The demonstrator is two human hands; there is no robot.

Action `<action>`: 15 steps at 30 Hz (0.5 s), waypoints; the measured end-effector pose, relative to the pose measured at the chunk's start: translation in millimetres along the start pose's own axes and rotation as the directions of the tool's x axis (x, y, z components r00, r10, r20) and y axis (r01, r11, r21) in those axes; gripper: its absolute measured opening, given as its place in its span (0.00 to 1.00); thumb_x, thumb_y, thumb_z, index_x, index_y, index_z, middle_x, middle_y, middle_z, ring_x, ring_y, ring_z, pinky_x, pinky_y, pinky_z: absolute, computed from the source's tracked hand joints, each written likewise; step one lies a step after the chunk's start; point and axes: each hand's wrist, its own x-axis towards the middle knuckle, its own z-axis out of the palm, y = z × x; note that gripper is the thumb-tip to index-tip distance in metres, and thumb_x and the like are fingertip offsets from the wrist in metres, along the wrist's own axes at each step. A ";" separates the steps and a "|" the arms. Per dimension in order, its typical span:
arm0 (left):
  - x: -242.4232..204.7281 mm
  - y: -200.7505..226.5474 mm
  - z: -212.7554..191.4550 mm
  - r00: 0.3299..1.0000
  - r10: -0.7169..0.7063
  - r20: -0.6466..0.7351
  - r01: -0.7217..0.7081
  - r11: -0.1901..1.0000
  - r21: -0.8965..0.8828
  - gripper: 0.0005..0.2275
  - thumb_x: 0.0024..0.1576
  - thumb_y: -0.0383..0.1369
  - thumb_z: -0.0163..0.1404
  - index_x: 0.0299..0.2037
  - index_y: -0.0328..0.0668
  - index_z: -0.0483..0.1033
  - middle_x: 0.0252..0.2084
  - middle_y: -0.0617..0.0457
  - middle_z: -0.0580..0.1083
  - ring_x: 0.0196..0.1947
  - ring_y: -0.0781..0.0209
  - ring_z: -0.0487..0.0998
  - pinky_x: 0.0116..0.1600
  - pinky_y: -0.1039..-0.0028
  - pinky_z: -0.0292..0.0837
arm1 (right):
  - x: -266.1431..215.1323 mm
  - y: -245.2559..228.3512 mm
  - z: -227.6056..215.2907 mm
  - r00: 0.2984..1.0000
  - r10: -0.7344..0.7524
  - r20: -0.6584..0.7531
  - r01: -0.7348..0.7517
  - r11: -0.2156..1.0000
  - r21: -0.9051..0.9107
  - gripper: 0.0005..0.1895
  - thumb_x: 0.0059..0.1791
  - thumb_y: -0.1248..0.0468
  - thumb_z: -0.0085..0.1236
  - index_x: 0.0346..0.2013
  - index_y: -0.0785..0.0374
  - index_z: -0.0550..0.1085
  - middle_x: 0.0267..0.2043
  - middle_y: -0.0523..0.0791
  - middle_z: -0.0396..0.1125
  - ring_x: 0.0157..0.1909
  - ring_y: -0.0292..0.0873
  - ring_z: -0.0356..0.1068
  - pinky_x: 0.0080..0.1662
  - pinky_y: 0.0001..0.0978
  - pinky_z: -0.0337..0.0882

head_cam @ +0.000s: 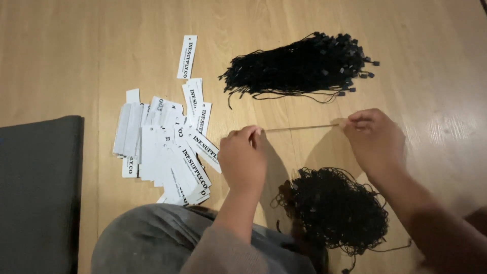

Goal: Separating individual string loops from a tangled pile on the floor

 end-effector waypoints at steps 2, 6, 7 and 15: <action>14.2 12.4 -4.2 0.997 -0.080 0.019 0.081 0.993 -0.087 0.10 0.63 0.36 0.50 0.45 0.57 0.87 0.34 0.57 0.82 0.29 0.56 0.76 0.35 0.64 0.76 | 27.1 3.1 7.6 0.999 -0.035 -0.027 0.035 0.999 -0.022 0.12 0.50 0.53 0.64 0.45 0.52 0.78 0.46 0.39 0.76 0.45 0.39 0.74 0.44 0.36 0.73; 38.1 49.9 -18.0 0.891 -0.442 0.103 0.454 0.860 -0.232 0.08 0.61 0.39 0.53 0.41 0.69 0.87 0.37 0.70 0.84 0.20 0.70 0.77 0.48 0.75 0.77 | 63.2 -5.0 12.3 0.992 -0.113 -0.051 0.110 0.991 -0.072 0.09 0.51 0.56 0.55 0.45 0.49 0.78 0.41 0.41 0.76 0.42 0.46 0.74 0.37 0.43 0.72; 42.7 50.3 -10.9 0.891 -0.440 0.108 0.453 0.862 -0.227 0.08 0.61 0.39 0.53 0.41 0.69 0.87 0.37 0.70 0.84 0.20 0.70 0.77 0.48 0.75 0.77 | 73.8 2.4 16.3 0.993 -0.106 -0.052 0.103 0.992 -0.072 0.09 0.51 0.56 0.55 0.45 0.49 0.78 0.41 0.41 0.76 0.42 0.46 0.74 0.37 0.43 0.72; 68.4 53.9 19.0 0.856 -0.516 -0.013 0.514 0.855 -0.070 0.05 0.56 0.48 0.52 0.39 0.73 0.78 0.36 0.75 0.79 0.52 0.56 0.73 0.62 0.54 0.54 | 95.3 8.7 38.6 0.978 -0.147 -0.147 0.156 0.986 0.056 0.07 0.47 0.54 0.65 0.38 0.48 0.80 0.35 0.37 0.76 0.38 0.43 0.76 0.39 0.33 0.72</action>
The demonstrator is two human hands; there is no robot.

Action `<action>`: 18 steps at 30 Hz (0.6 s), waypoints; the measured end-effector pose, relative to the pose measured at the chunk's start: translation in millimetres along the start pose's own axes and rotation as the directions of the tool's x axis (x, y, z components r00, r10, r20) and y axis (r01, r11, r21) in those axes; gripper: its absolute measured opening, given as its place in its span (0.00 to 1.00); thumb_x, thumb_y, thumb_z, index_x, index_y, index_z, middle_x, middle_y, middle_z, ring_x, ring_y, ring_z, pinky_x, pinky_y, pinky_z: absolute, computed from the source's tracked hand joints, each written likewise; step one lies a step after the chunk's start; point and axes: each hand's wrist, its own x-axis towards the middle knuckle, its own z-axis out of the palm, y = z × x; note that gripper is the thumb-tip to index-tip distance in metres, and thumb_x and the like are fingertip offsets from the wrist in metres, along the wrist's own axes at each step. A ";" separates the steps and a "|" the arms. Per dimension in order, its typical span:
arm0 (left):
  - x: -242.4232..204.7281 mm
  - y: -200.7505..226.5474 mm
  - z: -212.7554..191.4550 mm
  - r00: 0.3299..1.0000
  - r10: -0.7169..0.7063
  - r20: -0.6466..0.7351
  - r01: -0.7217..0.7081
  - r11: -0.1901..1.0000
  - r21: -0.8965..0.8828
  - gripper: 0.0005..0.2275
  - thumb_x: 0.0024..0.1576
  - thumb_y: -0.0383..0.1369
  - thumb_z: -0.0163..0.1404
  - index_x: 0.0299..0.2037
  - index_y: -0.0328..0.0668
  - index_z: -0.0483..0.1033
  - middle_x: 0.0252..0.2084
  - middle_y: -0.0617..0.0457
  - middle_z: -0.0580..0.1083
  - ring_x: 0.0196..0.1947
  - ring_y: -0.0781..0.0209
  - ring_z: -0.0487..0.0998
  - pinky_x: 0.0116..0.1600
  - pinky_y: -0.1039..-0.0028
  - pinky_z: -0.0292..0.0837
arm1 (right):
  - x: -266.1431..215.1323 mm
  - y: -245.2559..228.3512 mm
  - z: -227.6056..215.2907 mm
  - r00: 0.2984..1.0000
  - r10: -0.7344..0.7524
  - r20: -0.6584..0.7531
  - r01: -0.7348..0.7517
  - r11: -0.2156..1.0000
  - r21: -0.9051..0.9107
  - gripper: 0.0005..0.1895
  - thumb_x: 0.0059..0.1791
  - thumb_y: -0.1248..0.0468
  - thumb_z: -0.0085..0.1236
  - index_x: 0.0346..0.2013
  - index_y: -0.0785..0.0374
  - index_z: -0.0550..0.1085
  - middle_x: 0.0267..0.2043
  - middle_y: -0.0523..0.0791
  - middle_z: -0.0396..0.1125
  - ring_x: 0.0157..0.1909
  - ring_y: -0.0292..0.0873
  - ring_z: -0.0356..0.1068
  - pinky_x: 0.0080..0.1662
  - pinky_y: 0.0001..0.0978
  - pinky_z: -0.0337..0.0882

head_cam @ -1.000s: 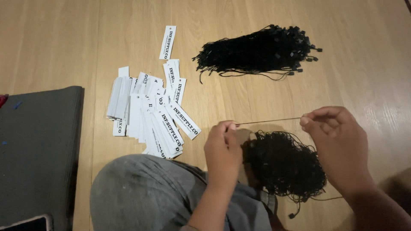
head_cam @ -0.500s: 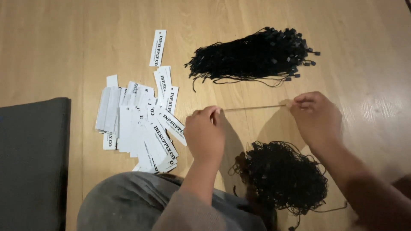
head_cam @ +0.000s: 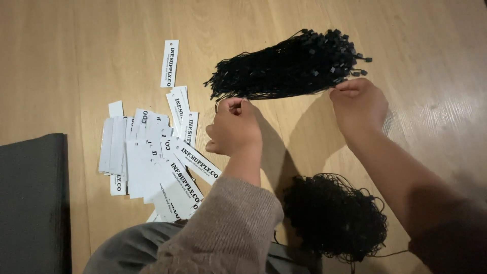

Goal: Separating individual string loops from a tangled pile on the floor

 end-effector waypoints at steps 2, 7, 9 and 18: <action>2.6 4.5 -1.9 0.999 -0.050 0.022 0.050 0.999 -0.003 0.07 0.56 0.49 0.52 0.42 0.71 0.76 0.38 0.75 0.80 0.53 0.57 0.72 0.63 0.55 0.52 | -0.7 -4.1 -2.1 1.000 0.003 0.012 -0.003 1.000 -0.024 0.08 0.48 0.54 0.63 0.39 0.49 0.81 0.36 0.38 0.77 0.40 0.46 0.76 0.41 0.36 0.73; 8.7 3.6 -2.7 0.992 -0.121 0.043 0.123 0.992 -0.041 0.17 0.57 0.50 0.54 0.50 0.63 0.64 0.37 0.74 0.79 0.54 0.57 0.71 0.64 0.55 0.47 | -16.6 -26.8 -18.0 0.994 0.103 0.024 -0.103 0.994 0.037 0.08 0.49 0.57 0.60 0.41 0.48 0.81 0.35 0.37 0.76 0.38 0.43 0.75 0.39 0.36 0.74; 9.9 4.5 -7.1 0.989 -0.122 0.081 0.124 0.992 -0.023 0.20 0.58 0.51 0.54 0.53 0.59 0.60 0.40 0.72 0.80 0.57 0.57 0.71 0.64 0.54 0.46 | -15.1 -28.9 -24.4 0.989 0.135 0.061 -0.142 0.981 0.135 0.11 0.52 0.56 0.62 0.47 0.54 0.79 0.36 0.40 0.74 0.33 0.39 0.68 0.36 0.33 0.70; -0.1 -41.9 -24.9 0.970 0.065 0.235 -0.043 0.994 -0.099 0.21 0.53 0.52 0.59 0.52 0.61 0.67 0.40 0.70 0.79 0.53 0.59 0.77 0.57 0.59 0.55 | -38.1 -0.4 -60.5 0.965 0.041 0.257 -0.050 0.998 0.026 0.19 0.54 0.56 0.54 0.58 0.58 0.74 0.48 0.48 0.73 0.41 0.46 0.72 0.41 0.38 0.69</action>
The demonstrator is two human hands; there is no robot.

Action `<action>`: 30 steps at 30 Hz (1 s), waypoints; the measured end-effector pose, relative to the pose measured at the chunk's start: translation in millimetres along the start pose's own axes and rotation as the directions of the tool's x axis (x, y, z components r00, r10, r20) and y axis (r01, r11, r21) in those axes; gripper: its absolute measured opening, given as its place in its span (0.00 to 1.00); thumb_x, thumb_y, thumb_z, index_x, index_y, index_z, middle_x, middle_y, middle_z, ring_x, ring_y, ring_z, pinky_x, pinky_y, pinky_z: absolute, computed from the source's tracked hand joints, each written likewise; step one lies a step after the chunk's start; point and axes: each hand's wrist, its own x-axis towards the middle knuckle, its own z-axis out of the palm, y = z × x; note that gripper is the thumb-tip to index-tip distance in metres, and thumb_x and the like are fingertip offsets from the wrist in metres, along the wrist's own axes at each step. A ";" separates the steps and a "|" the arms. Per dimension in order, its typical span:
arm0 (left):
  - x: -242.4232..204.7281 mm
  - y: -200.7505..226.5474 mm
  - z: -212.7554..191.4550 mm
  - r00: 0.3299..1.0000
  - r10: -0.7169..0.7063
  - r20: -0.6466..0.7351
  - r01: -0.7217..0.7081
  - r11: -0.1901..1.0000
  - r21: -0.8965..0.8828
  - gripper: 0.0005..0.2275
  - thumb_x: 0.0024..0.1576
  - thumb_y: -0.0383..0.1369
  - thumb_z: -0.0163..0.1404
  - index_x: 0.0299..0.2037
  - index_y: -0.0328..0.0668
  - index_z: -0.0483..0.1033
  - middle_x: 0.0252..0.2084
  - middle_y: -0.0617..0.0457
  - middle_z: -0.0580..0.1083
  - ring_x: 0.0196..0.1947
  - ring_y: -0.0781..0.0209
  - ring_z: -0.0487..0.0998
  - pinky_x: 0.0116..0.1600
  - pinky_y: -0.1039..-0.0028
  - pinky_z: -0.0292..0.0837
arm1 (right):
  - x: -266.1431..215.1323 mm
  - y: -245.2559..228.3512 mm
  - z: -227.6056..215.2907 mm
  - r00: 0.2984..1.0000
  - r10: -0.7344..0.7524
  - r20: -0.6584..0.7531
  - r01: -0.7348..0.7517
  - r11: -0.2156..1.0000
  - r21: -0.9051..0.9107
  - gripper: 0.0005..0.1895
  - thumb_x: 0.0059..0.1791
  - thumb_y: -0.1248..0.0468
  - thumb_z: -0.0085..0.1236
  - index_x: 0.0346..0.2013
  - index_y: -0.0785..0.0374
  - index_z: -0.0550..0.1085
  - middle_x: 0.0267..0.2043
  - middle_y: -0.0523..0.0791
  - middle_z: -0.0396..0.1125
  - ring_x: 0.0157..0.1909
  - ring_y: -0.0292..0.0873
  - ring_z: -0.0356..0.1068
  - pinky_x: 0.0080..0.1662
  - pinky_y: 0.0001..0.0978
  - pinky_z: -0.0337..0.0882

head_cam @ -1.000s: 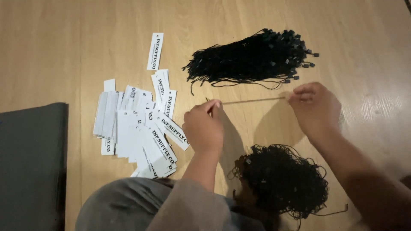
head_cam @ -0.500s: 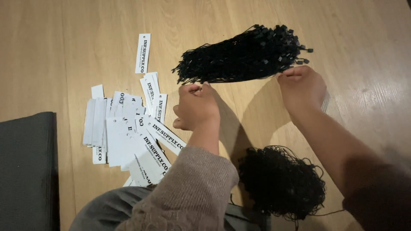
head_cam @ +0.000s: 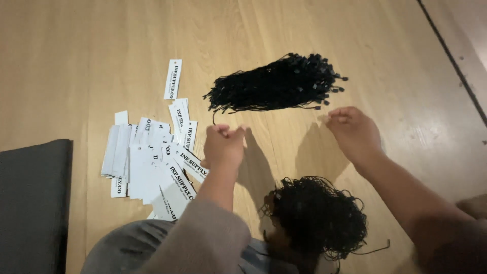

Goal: Separating individual string loops from a tangled pile on the floor

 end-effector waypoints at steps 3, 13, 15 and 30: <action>-54.1 0.0 -22.8 0.996 -0.005 0.090 0.006 1.000 -0.013 0.19 0.56 0.48 0.57 0.54 0.55 0.71 0.47 0.60 0.80 0.57 0.54 0.76 0.60 0.60 0.59 | -29.9 3.7 -6.9 0.999 -0.013 0.029 0.015 0.998 -0.058 0.20 0.53 0.57 0.52 0.58 0.60 0.75 0.55 0.52 0.73 0.55 0.55 0.72 0.50 0.45 0.69; -155.2 -70.6 4.8 0.847 0.444 0.293 -0.513 0.826 0.233 0.22 0.59 0.55 0.52 0.60 0.59 0.69 0.55 0.49 0.70 0.56 0.51 0.69 0.57 0.54 0.65 | -126.5 37.0 -7.3 0.993 0.034 0.114 0.001 0.956 -0.293 0.24 0.51 0.41 0.49 0.50 0.51 0.77 0.51 0.39 0.78 0.53 0.41 0.77 0.55 0.37 0.77; -166.1 -77.1 9.2 0.805 0.451 0.387 -0.546 0.817 0.183 0.17 0.63 0.44 0.51 0.60 0.58 0.65 0.51 0.47 0.69 0.47 0.41 0.75 0.46 0.51 0.74 | -148.8 55.1 0.6 0.991 -0.026 0.134 0.067 0.949 -0.308 0.22 0.48 0.48 0.60 0.55 0.48 0.74 0.56 0.37 0.76 0.59 0.36 0.73 0.60 0.34 0.76; -173.0 -81.2 -7.9 0.903 0.215 0.372 -0.164 0.973 -0.164 0.17 0.64 0.44 0.46 0.61 0.55 0.74 0.61 0.58 0.75 0.63 0.55 0.74 0.66 0.58 0.71 | -158.8 81.9 -29.1 0.996 -0.014 -0.090 -0.003 0.984 -0.181 0.11 0.52 0.52 0.57 0.46 0.47 0.81 0.45 0.34 0.80 0.43 0.39 0.80 0.44 0.32 0.73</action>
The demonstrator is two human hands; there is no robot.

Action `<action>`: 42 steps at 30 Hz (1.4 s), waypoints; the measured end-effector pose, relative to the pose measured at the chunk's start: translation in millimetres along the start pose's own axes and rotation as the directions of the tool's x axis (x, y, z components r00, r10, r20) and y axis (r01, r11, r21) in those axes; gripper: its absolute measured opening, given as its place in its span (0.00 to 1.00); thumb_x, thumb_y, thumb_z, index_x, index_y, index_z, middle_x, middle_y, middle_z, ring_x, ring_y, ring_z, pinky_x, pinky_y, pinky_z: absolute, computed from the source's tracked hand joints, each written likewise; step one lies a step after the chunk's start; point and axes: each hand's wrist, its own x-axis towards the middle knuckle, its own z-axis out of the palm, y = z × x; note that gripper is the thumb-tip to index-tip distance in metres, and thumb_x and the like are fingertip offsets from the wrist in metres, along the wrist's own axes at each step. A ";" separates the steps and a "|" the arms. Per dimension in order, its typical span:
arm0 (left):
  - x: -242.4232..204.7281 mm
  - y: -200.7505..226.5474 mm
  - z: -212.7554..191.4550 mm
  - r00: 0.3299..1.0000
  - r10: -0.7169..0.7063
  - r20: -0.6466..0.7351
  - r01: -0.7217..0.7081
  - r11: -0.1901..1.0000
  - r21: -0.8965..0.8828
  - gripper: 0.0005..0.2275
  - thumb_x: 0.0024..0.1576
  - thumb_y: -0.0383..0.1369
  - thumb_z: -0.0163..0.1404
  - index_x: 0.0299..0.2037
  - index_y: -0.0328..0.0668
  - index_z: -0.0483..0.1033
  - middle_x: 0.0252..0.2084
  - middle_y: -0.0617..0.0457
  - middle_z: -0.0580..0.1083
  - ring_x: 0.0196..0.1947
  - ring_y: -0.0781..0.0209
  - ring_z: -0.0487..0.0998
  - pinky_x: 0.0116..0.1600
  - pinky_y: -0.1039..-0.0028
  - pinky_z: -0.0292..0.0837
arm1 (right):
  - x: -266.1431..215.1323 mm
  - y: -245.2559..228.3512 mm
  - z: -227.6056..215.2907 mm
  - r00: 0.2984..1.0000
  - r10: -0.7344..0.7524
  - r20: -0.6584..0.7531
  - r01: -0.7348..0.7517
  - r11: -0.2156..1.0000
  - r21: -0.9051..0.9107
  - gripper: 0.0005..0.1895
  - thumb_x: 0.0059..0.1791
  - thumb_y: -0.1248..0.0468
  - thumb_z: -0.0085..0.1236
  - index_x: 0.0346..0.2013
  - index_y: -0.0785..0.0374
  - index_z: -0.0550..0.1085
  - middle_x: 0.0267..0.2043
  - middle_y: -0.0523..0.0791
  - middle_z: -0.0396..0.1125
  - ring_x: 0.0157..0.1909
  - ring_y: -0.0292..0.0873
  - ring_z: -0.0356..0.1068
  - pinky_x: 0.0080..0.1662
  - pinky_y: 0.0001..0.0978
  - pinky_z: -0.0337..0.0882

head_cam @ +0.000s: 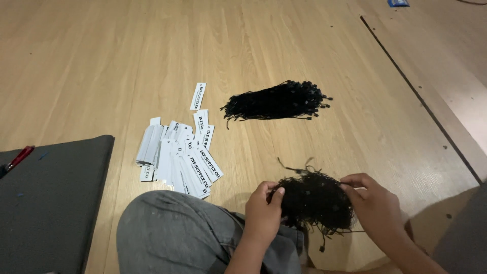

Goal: Separating individual string loops from a tangled pile on the floor

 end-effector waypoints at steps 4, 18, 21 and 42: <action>-20.4 15.4 -8.7 0.997 -0.064 0.040 0.068 0.992 -0.107 0.12 0.63 0.40 0.49 0.56 0.58 0.75 0.65 0.61 0.73 0.65 0.57 0.73 0.61 0.60 0.75 | -4.5 21.2 4.2 0.998 -0.041 -0.040 0.041 0.999 0.013 0.07 0.53 0.57 0.58 0.43 0.46 0.81 0.42 0.35 0.81 0.51 0.36 0.80 0.39 0.28 0.75; -50.7 25.5 -5.4 0.959 -0.171 0.225 0.234 0.927 -0.294 0.15 0.60 0.26 0.44 0.54 0.50 0.78 0.42 0.54 0.75 0.36 0.63 0.75 0.43 0.75 0.75 | -34.9 35.4 58.3 0.774 -0.626 0.094 0.620 0.780 0.086 0.15 0.45 0.54 0.66 0.46 0.45 0.79 0.49 0.31 0.75 0.48 0.31 0.78 0.43 0.27 0.76; -58.9 27.0 -10.8 0.969 -0.117 0.219 0.161 0.968 -0.194 0.17 0.63 0.27 0.40 0.57 0.58 0.76 0.55 0.50 0.76 0.47 0.59 0.79 0.50 0.73 0.77 | -34.0 39.6 61.5 0.765 -0.644 0.000 0.641 0.761 0.099 0.15 0.43 0.53 0.69 0.42 0.47 0.80 0.43 0.31 0.77 0.41 0.31 0.79 0.44 0.25 0.76; -31.6 -23.3 25.6 0.985 0.161 -0.063 -0.166 0.984 -0.070 0.11 0.50 0.33 0.64 0.41 0.51 0.79 0.29 0.58 0.77 0.34 0.68 0.79 0.43 0.74 0.76 | -29.4 41.8 46.6 0.814 -0.580 -0.037 0.580 0.807 0.107 0.10 0.49 0.61 0.58 0.44 0.50 0.81 0.42 0.35 0.79 0.44 0.34 0.80 0.49 0.29 0.81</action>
